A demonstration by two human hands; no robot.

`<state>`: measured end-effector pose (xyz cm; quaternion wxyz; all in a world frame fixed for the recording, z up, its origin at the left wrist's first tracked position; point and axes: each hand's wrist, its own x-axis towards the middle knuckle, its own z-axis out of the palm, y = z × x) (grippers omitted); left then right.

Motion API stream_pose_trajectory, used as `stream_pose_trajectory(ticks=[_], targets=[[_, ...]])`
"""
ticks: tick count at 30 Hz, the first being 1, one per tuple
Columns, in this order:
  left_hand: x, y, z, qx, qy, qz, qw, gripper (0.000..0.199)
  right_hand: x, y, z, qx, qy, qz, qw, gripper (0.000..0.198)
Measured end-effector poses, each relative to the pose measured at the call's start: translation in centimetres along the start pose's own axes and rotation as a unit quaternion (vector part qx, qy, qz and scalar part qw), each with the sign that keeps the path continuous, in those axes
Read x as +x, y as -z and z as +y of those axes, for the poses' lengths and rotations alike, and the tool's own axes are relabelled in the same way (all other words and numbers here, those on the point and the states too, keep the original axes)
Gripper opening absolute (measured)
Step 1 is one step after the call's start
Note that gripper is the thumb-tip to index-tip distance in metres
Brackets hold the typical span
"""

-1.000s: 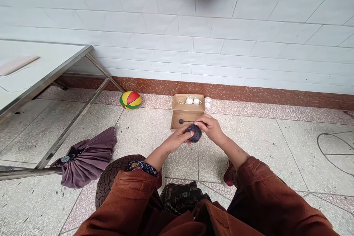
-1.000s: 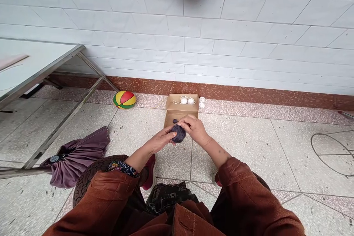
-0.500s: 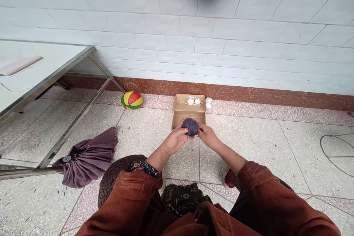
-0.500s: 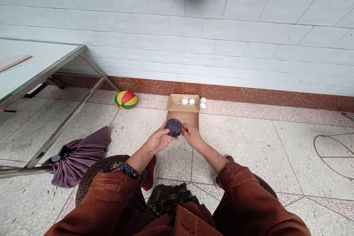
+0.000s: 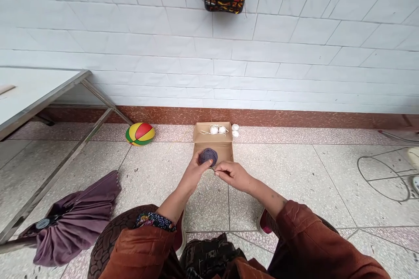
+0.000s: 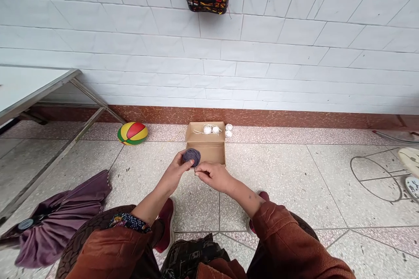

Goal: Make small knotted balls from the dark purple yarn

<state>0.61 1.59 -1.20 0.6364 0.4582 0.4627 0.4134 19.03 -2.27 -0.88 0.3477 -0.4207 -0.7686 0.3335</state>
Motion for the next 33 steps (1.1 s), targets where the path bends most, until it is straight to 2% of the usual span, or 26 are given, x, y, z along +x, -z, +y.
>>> stream_pose_trajectory(ticks=[3,5,10,13,16,21,25,28,30,33], targets=[[-0.2,-0.1,-0.3,0.062,-0.008,-0.048,0.997,0.068,0.4,1.1,-0.4,-0.006,0.009,0.048,0.999,0.015],[-0.7,-0.1,-0.3,0.072,0.015,-0.12,0.99,0.077,0.6,1.5,-0.2,-0.014,0.006,0.083,0.996,0.018],[-1.7,0.3,0.2,0.059,0.042,-0.207,0.976,0.069,1.0,1.2,0.6,0.021,-0.007,0.171,0.985,0.018],[-2.1,0.3,0.4,0.044,0.052,-0.242,0.968,0.068,1.2,0.9,1.0,0.037,-0.027,0.168,0.985,0.018],[-2.4,0.0,0.7,-0.025,0.059,-0.264,0.962,0.081,1.4,0.6,1.6,0.048,-0.058,0.147,0.986,0.017],[-2.4,0.0,1.0,-0.12,0.042,-0.243,0.962,0.076,1.3,-1.0,2.9,0.038,-0.092,0.115,0.988,0.019],[-1.9,0.4,0.9,-0.15,0.047,-0.166,0.974,0.058,0.9,-2.4,3.2,-0.047,-0.12,0.047,0.991,0.009],[-1.2,0.8,0.8,-0.116,0.016,-0.076,0.99,0.054,0.7,-2.6,2.5,-0.063,-0.09,-0.005,0.994,0.013],[-0.8,1.0,0.7,-0.065,-0.002,-0.025,0.998,0.054,0.6,-2.1,1.7,-0.026,-0.062,-0.036,0.997,0.018],[-0.4,1.3,0.6,0.053,-0.034,0.02,0.998,0.055,0.6,-0.6,0.5,0.068,-0.074,-0.058,0.993,0.021]])
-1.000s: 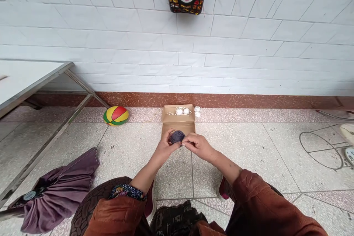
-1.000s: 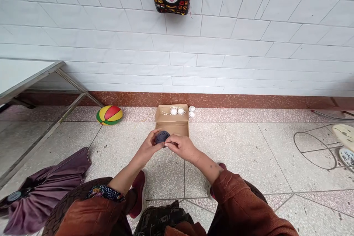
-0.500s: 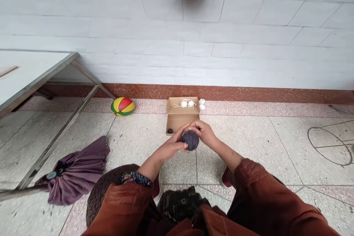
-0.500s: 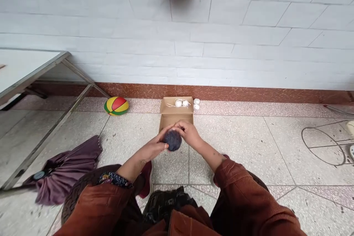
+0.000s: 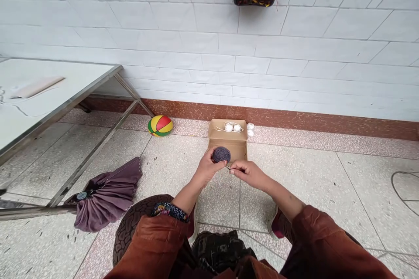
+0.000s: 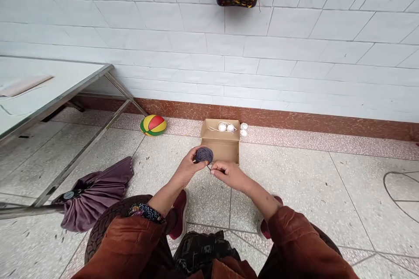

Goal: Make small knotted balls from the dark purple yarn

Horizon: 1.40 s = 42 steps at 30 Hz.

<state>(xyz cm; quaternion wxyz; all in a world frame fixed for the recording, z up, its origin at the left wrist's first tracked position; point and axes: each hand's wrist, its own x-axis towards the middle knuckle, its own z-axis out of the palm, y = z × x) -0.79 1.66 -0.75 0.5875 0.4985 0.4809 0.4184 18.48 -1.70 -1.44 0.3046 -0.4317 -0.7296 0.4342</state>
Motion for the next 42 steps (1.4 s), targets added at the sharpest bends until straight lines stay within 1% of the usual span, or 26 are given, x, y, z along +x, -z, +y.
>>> stream_pose_trajectory(ticks=[1,3,5,6,8,10,12,14,16,18,19,20,22,24,26,27,28,30,33,34,36,38,40,42], targets=[[0.0,0.0,-0.1,0.042,-0.02,0.005,0.999,0.055,-0.1,0.5,-0.4,0.036,-0.01,0.003,0.999,0.022],[0.0,-0.1,-0.2,0.116,-0.053,-0.001,0.992,0.059,-0.2,1.5,-1.0,0.101,-0.014,0.032,0.994,0.024],[-0.2,-0.3,-0.1,0.141,-0.064,-0.039,0.987,0.062,0.0,2.3,-1.3,0.126,-0.003,0.074,0.989,0.025],[-0.4,-0.4,-0.1,0.142,-0.066,-0.076,0.985,0.064,0.1,2.5,-1.3,0.122,0.006,0.094,0.988,0.025],[-0.8,-0.7,0.2,0.118,-0.057,-0.156,0.979,0.071,0.3,2.9,-1.1,0.098,0.019,0.138,0.985,0.024],[-1.3,-1.1,0.4,0.064,-0.035,-0.226,0.971,0.079,0.6,2.9,-0.7,0.072,0.022,0.164,0.984,0.022],[-1.6,-1.3,0.7,-0.005,-0.01,-0.265,0.964,0.084,0.7,2.6,-0.1,0.056,0.015,0.176,0.983,0.02],[-1.7,-1.6,0.8,-0.067,0.012,-0.267,0.961,0.085,0.7,2.0,0.7,0.049,-0.006,0.183,0.982,0.02],[-1.6,-1.7,0.7,-0.109,0.03,-0.242,0.964,0.08,0.6,1.1,1.5,0.042,-0.041,0.184,0.981,0.02],[-1.3,-1.8,0.5,-0.137,0.031,-0.202,0.969,0.067,0.3,0.2,2.1,0.022,-0.07,0.161,0.984,0.019],[-1.0,-1.7,0.3,-0.147,0.029,-0.172,0.974,0.063,0.2,-0.2,2.2,0.005,-0.075,0.146,0.986,0.017],[-0.8,-1.7,0.0,-0.147,0.03,-0.143,0.978,0.06,0.1,-0.6,2.2,-0.013,-0.067,0.122,0.99,0.016],[-0.2,-1.4,-0.5,-0.11,0.033,-0.085,0.99,0.052,-0.1,-0.9,1.6,-0.039,-0.031,0.081,0.995,0.017],[0.2,-1.1,-0.9,-0.047,0.009,-0.052,0.997,0.048,-0.3,-0.7,0.6,-0.037,0.008,0.049,0.998,0.02],[0.3,-1.0,-1.1,0.042,-0.022,-0.024,0.999,0.049,-0.4,-0.1,-0.6,-0.011,0.036,0.039,0.999,0.021],[0.2,-0.9,-1.0,0.082,-0.029,-0.021,0.996,0.051,-0.4,0.3,-1.1,0.007,0.044,0.045,0.998,0.021],[0.1,-1.0,-1.0,0.112,-0.029,-0.027,0.993,0.054,-0.4,0.8,-1.6,0.024,0.05,0.056,0.997,0.021],[-0.4,-1.1,-0.7,0.129,-0.012,-0.08,0.988,0.059,-0.3,1.6,-2.0,0.045,0.058,0.089,0.993,0.022],[-1.0,-1.2,-0.5,0.072,0.005,-0.188,0.98,0.065,0.2,2.4,-1.6,0.029,0.066,0.155,0.985,0.023],[-1.2,-1.1,-0.5,0.048,0.007,-0.213,0.976,0.067,0.4,2.4,-1.3,0.019,0.066,0.176,0.982,0.023],[-1.5,-1.0,-0.4,0.0,0.016,-0.243,0.97,0.074,0.7,2.2,-0.6,0.002,0.055,0.203,0.978,0.024],[-1.8,-0.8,-0.1,-0.067,0.048,-0.266,0.96,0.077,1.0,1.7,0.0,-0.002,0.034,0.204,0.978,0.026],[-2.1,-0.7,0.4,-0.14,0.076,-0.283,0.946,0.077,1.2,1.0,0.5,0.005,0.006,0.184,0.983,0.027],[-2.2,-0.7,0.9,-0.213,0.088,-0.284,0.931,0.076,1.3,0.3,1.0,0.017,-0.017,0.159,0.987,0.027]])
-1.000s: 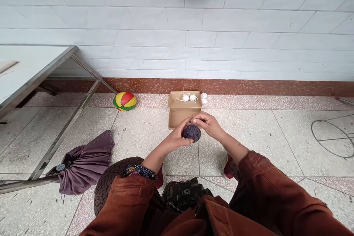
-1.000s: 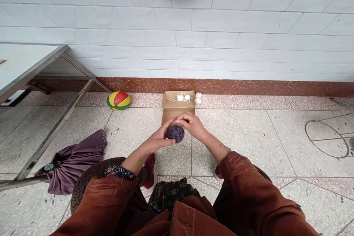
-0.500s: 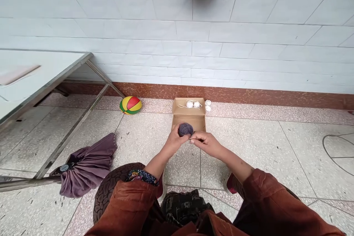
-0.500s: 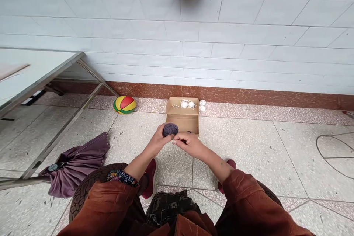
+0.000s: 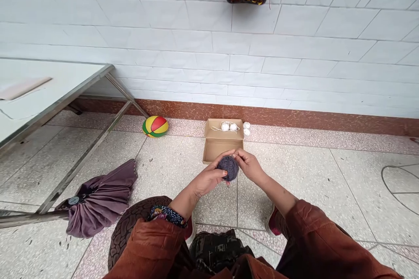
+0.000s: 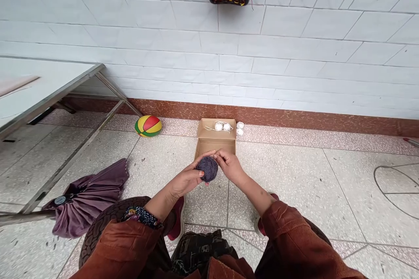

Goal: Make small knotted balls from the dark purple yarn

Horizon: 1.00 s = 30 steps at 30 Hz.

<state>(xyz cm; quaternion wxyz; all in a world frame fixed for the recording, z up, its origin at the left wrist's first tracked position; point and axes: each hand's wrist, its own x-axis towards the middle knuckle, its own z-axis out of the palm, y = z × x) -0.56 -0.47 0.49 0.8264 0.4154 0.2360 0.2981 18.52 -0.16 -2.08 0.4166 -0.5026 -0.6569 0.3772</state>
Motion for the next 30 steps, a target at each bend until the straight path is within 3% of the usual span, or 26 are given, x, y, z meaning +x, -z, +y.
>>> stream_pose_trajectory(ticks=[5,13,18,23,27,30], targets=[[0.0,0.1,0.6,-0.108,-0.034,0.02,0.993,0.063,-0.4,-1.1,1.1,-0.031,-0.028,-0.026,0.999,0.024],[-0.4,0.5,1.0,-0.096,-0.07,0.056,0.991,0.048,-1.4,-2.8,2.3,-0.071,0.005,-0.088,0.994,0.018],[-0.1,1.0,1.4,0.004,-0.079,0.127,0.989,0.05,-2.0,-2.2,1.0,-0.103,0.06,-0.128,0.985,0.024],[0.6,1.8,0.9,0.176,-0.096,0.235,0.951,0.056,-2.2,-0.3,-1.4,-0.072,0.087,-0.137,0.984,0.027],[0.9,1.5,0.0,0.287,-0.067,0.204,0.933,0.078,-1.7,1.2,-2.4,-0.034,0.089,-0.076,0.993,0.024],[0.8,1.1,-0.4,0.304,-0.034,0.119,0.945,0.084,-1.0,2.0,-2.3,-0.023,0.085,-0.017,0.996,0.023]])
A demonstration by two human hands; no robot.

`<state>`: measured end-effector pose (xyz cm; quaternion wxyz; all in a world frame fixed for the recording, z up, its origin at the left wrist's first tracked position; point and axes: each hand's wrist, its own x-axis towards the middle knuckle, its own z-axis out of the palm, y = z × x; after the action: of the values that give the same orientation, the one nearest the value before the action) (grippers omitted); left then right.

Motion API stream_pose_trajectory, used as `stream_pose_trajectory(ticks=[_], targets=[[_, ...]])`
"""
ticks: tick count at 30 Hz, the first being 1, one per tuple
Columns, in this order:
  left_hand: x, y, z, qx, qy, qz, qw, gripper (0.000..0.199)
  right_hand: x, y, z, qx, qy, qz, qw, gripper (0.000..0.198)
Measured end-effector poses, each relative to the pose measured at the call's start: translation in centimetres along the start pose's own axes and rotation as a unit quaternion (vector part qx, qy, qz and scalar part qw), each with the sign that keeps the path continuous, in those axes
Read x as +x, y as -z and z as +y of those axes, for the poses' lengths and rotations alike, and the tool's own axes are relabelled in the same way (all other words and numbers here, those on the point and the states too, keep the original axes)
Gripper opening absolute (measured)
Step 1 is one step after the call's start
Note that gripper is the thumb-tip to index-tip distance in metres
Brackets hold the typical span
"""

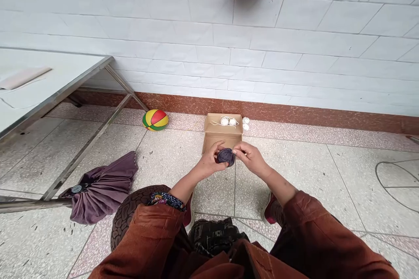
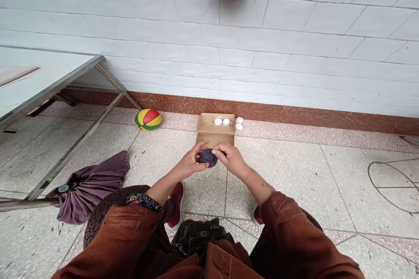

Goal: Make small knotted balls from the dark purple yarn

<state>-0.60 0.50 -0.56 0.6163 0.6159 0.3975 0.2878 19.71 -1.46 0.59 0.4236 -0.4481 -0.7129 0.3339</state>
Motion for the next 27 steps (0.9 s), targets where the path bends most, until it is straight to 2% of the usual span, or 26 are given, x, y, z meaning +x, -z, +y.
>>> stream_pose_trajectory(ticks=[4,7,10,12,16,18,22,27], targets=[[-0.3,-0.3,0.4,-0.117,-0.029,-0.14,0.983,0.083,0.7,-0.1,1.3,0.015,-0.045,0.04,0.998,0.023],[-0.4,-0.2,0.8,-0.206,-0.051,-0.148,0.966,0.077,0.6,-1.0,2.4,0.024,-0.087,0.035,0.995,0.028],[-0.3,0.0,0.9,-0.251,-0.03,-0.072,0.965,0.059,-0.2,-2.4,3.4,0.002,-0.112,0.012,0.994,0.03],[0.0,0.1,0.7,-0.255,-0.023,0.002,0.967,0.057,-0.8,-3.2,3.7,-0.038,-0.106,-0.023,0.993,0.022],[0.6,0.5,0.2,-0.171,-0.024,0.145,0.974,0.055,-1.4,-3.6,2.0,-0.071,-0.024,-0.129,0.989,0.023],[0.6,0.5,0.0,-0.108,-0.029,0.177,0.978,0.055,-1.0,-3.1,0.5,-0.045,0.015,-0.147,0.988,0.024],[0.3,0.0,0.1,-0.075,-0.014,0.136,0.988,0.054,0.5,-1.4,-1.4,0.02,0.025,-0.075,0.997,0.026],[-0.4,-0.6,0.4,-0.131,0.004,0.015,0.991,0.054,2.1,-0.5,-0.3,-0.011,0.016,0.005,1.0,0.024]])
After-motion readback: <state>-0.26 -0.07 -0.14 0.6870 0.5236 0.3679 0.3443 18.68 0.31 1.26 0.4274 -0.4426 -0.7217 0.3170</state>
